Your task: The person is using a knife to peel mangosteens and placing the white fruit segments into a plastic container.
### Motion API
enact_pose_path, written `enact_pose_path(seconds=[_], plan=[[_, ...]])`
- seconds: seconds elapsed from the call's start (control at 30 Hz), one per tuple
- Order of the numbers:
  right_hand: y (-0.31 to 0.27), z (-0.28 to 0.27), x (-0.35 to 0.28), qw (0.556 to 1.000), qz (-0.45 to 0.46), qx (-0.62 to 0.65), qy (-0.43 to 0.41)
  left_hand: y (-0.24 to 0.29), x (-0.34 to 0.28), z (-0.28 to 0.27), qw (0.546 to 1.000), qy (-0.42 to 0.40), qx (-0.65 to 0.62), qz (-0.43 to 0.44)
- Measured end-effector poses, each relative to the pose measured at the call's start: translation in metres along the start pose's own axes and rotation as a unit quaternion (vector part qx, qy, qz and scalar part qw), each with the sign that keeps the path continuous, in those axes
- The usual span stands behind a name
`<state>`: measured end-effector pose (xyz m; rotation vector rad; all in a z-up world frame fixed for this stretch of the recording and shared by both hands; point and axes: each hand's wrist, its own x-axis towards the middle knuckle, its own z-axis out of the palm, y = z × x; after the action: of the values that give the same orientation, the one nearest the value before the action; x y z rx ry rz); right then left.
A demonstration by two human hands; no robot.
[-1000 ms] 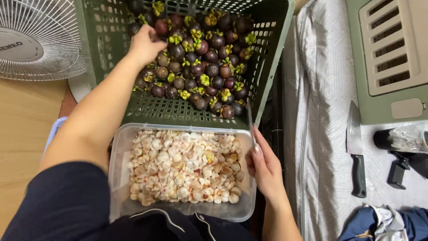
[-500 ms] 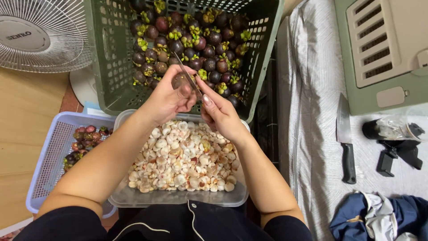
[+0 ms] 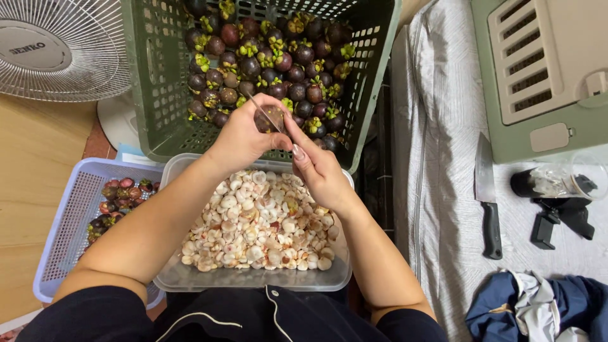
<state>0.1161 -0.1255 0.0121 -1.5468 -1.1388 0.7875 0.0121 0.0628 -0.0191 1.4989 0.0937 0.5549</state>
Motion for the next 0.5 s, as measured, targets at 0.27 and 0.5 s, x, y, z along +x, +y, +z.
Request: enact_pose_path(seconds=[0.27,0.5], plan=[[-0.004,0.014,0.005,0.999,-0.004,-0.026,0.042,0.022,-0.004,0.018,0.974,0.103,0.188,0.075],[0.007,0.039,0.023,0.971,-0.005,0.232,0.064,0.022,0.004,0.049,0.927,0.287,0.203,0.129]])
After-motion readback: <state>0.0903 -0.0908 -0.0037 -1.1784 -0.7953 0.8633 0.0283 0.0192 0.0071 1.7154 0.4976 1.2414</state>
